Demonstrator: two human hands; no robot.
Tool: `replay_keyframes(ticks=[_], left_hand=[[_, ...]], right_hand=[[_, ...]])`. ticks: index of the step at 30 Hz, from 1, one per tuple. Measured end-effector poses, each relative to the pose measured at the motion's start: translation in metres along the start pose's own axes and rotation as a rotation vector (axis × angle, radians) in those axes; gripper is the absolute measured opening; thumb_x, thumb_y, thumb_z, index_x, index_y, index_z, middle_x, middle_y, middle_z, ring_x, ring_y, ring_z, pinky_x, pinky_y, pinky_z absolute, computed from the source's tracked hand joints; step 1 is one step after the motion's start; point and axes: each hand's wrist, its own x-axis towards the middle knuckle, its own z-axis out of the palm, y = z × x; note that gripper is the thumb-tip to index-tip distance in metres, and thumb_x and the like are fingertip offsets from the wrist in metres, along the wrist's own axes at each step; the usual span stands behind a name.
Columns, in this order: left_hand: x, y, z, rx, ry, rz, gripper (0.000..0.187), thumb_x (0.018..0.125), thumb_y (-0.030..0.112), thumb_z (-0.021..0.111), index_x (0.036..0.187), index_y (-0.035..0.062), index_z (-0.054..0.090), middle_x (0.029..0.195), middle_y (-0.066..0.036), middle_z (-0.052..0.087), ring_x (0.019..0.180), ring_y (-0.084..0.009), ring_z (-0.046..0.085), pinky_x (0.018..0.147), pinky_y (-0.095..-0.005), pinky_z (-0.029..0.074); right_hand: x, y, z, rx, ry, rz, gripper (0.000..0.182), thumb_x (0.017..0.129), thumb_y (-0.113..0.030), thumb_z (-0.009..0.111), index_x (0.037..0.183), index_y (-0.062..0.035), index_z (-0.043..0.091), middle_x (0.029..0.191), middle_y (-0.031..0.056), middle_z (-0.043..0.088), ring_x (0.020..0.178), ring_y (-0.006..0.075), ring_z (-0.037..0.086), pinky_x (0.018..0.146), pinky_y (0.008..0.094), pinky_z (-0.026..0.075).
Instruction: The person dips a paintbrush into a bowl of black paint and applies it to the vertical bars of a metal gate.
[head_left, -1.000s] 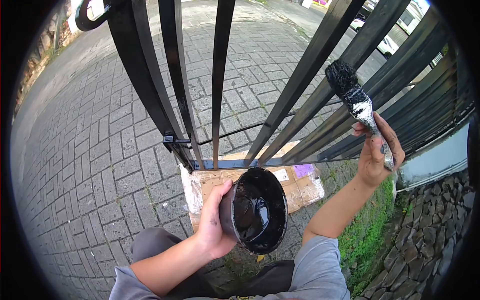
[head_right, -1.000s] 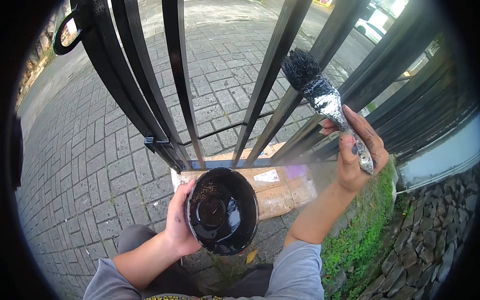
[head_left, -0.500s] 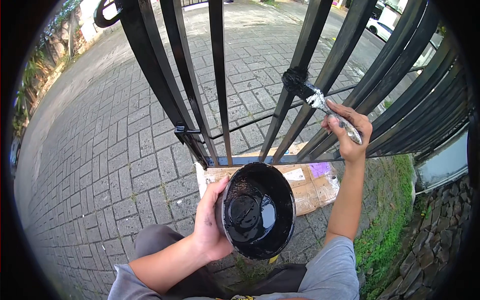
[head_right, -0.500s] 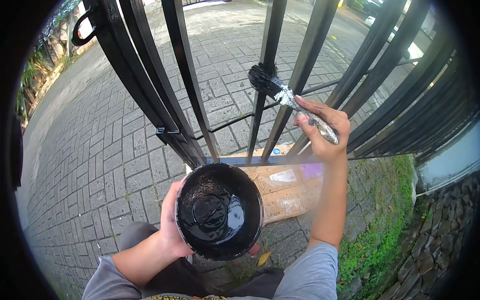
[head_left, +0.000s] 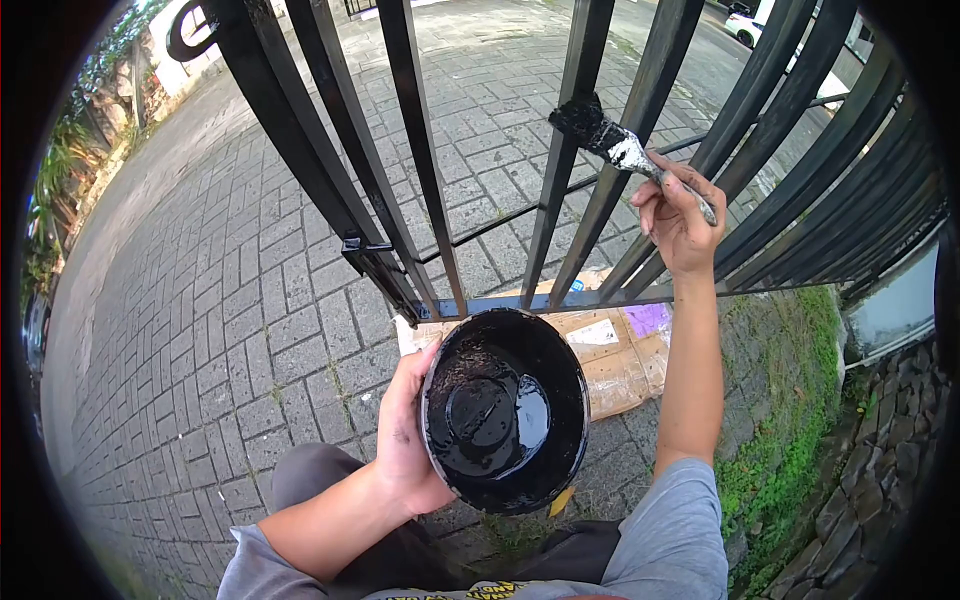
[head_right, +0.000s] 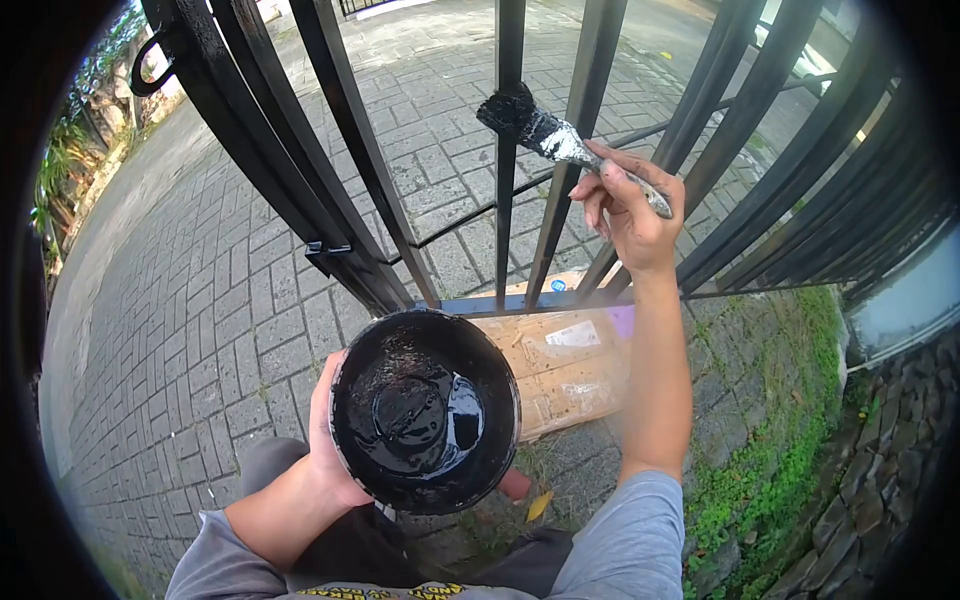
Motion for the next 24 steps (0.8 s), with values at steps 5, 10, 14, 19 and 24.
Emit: replay_keyframes(ticks=[5,10,14,19,24], left_hand=[[0.004,-0.002,-0.002,0.002,-0.024,-0.007,0.057,0.1,0.056,0.047,0.128,0.01,0.064,0.124,-0.01,0.069,0.111,-0.0256,0.067,0.099,-0.0449,0.053],[0.008,-0.008,-0.003,-0.006,-0.044,-0.021,0.057,0.099,0.056,0.048,0.129,0.0103,0.063,0.125,-0.01,0.068,0.112,-0.0257,0.066,0.099,-0.0453,0.053],[0.009,-0.01,0.001,0.012,-0.026,-0.017,0.056,0.099,0.056,0.048,0.129,0.0111,0.063,0.125,-0.01,0.068,0.112,-0.0256,0.066,0.099,-0.0454,0.052],[0.009,-0.009,0.003,0.039,0.0,0.002,0.054,0.1,0.055,0.048,0.129,0.0117,0.063,0.125,-0.009,0.068,0.113,-0.0253,0.066,0.1,-0.0456,0.052],[0.011,-0.011,-0.001,0.054,-0.022,0.017,0.053,0.099,0.055,0.049,0.129,0.0127,0.063,0.126,-0.009,0.068,0.114,-0.0245,0.065,0.099,-0.0456,0.052]], right_hand=[[-0.011,-0.015,-0.009,-0.393,-0.102,0.161,0.031,0.095,-0.011,0.065,0.113,0.0141,0.07,0.075,0.0176,0.071,0.053,0.0158,0.062,0.043,0.0235,0.044],[-0.013,-0.063,0.021,-0.571,-0.158,-0.06,0.031,0.095,-0.01,0.065,0.116,0.0117,0.071,0.078,0.0186,0.073,0.056,0.015,0.065,0.043,0.0241,0.046],[-0.005,-0.047,0.033,-0.457,-0.016,-0.212,0.029,0.095,-0.007,0.065,0.116,0.0116,0.07,0.076,0.0162,0.071,0.057,0.0134,0.064,0.049,0.0235,0.048],[-0.014,-0.03,0.029,-0.626,-0.128,-0.188,0.014,0.087,0.0,0.066,0.095,0.0099,0.072,0.069,0.0127,0.068,0.057,0.0116,0.065,0.054,0.0267,0.05],[-0.021,-0.061,0.041,-0.868,-0.282,-0.184,0.018,0.078,0.0,0.073,0.093,0.0093,0.071,0.067,0.0152,0.066,0.056,0.0213,0.067,0.056,0.0297,0.052]])
